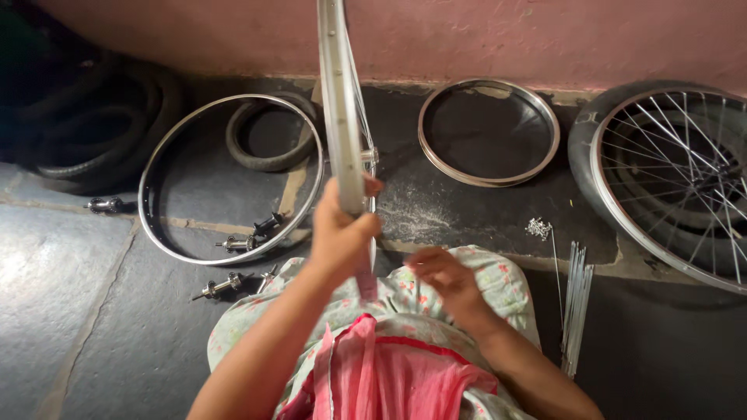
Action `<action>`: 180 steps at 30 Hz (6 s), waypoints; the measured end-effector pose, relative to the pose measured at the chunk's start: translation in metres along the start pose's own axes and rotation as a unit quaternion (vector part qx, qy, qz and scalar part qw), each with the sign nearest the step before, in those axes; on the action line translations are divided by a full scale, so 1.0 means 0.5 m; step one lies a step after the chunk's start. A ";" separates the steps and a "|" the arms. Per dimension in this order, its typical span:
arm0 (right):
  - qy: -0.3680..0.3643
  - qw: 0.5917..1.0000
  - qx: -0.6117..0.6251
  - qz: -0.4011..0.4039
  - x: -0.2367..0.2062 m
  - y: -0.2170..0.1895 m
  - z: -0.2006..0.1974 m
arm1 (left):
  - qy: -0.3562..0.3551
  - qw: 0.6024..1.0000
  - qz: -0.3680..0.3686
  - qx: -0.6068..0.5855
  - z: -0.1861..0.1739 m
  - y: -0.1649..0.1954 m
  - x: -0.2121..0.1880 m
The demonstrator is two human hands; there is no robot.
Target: The person inserts metal spokes into a bicycle wheel rim and hub, threading each spoke through the rim holes and into the hub. The person rotates the wheel to access different spoke positions and continues inserting spokes one at a time.
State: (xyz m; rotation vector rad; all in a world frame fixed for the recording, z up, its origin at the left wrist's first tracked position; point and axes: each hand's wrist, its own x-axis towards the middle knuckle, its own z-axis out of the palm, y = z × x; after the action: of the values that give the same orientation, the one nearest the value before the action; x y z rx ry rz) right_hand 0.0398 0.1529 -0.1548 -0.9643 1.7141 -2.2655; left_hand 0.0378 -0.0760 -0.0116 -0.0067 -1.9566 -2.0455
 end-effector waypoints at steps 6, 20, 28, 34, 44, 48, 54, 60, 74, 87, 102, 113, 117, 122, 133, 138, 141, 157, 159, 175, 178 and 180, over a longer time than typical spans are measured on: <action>-0.091 0.989 -0.118 -0.013 -0.002 -0.067 0.111 | 0.028 0.987 0.117 0.106 0.103 -0.012 -0.047; -0.164 0.985 -0.001 0.049 -0.023 -0.085 0.058 | -0.277 0.942 0.135 -0.135 -0.009 -0.121 0.055; -0.172 0.983 -0.026 0.052 -0.029 -0.085 0.063 | -0.263 0.938 0.017 -0.225 0.005 -0.153 0.053; -0.190 0.977 -0.008 0.098 -0.043 -0.107 0.058 | -0.243 0.931 0.041 -0.270 0.001 -0.137 0.013; 0.084 0.975 -0.202 -0.036 0.017 -0.247 0.014 | -0.243 0.922 0.004 -0.303 -0.001 -0.148 0.022; 0.113 0.919 -0.342 -0.159 0.073 -0.288 0.062 | -0.252 0.909 0.013 -0.333 0.003 -0.163 0.018; 0.096 0.831 -0.478 -0.267 0.148 -0.325 0.135 | -0.239 0.915 0.010 -0.323 0.003 -0.173 0.017; 0.077 0.787 -0.551 -0.268 0.163 -0.333 0.165 | -0.227 0.917 -0.003 -0.328 -0.002 -0.174 0.013; 0.103 0.762 -0.567 -0.295 0.174 -0.316 0.189 | -0.222 0.913 0.004 -0.343 0.002 -0.186 0.011; 0.093 0.724 -0.596 -0.334 0.161 -0.285 0.183 | -0.218 0.914 0.023 -0.341 0.006 -0.179 0.009; 0.105 0.765 -0.566 -0.287 0.118 -0.223 0.173 | -0.229 0.923 -0.008 -0.310 -0.007 -0.175 0.003; 0.027 0.882 -0.337 -0.329 -0.021 -0.003 0.109 | -0.245 0.908 0.009 -0.341 -0.041 -0.203 -0.016; -0.044 0.946 -0.200 -0.252 -0.063 0.060 0.087 | -0.259 0.909 0.024 -0.325 -0.045 -0.215 -0.032; -0.059 0.947 -0.206 -0.241 -0.088 0.077 0.074 | -0.265 0.904 -0.001 -0.335 -0.044 -0.208 -0.044; -0.033 0.969 -0.191 -0.151 -0.079 0.063 0.088 | -0.250 0.932 0.079 -0.249 -0.024 -0.135 -0.048; -0.031 0.966 -0.201 -0.159 -0.073 0.056 0.095 | -0.231 0.930 0.116 -0.260 -0.019 -0.105 -0.057; -0.030 0.965 -0.206 -0.161 -0.073 0.057 0.097 | -0.216 0.932 0.117 -0.267 -0.018 -0.112 -0.061; -0.003 0.938 -0.293 -0.186 -0.046 0.051 0.150 | 0.004 0.976 0.173 -0.132 -0.011 -0.098 -0.141; -0.030 0.939 -0.283 -0.193 -0.034 0.047 0.166 | 0.006 0.975 0.204 -0.083 -0.017 -0.071 -0.175; -0.168 0.873 -0.413 -0.198 0.004 0.152 0.164 | -0.020 0.989 0.096 -0.114 -0.316 -0.036 -0.197; -0.066 0.878 -0.424 -0.211 0.084 0.201 0.105 | -0.032 0.990 0.077 -0.112 -0.365 -0.043 -0.188; 0.030 0.921 -0.379 -0.079 0.152 0.217 0.067 | -0.056 0.988 0.077 -0.118 -0.384 -0.046 -0.176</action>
State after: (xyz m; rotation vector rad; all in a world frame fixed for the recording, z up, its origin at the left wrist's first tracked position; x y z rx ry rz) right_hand -0.0292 0.0530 -0.2175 -1.1835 2.7096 -1.6962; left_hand 0.1562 -0.2435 -0.0660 -0.3203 -1.7027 -2.2006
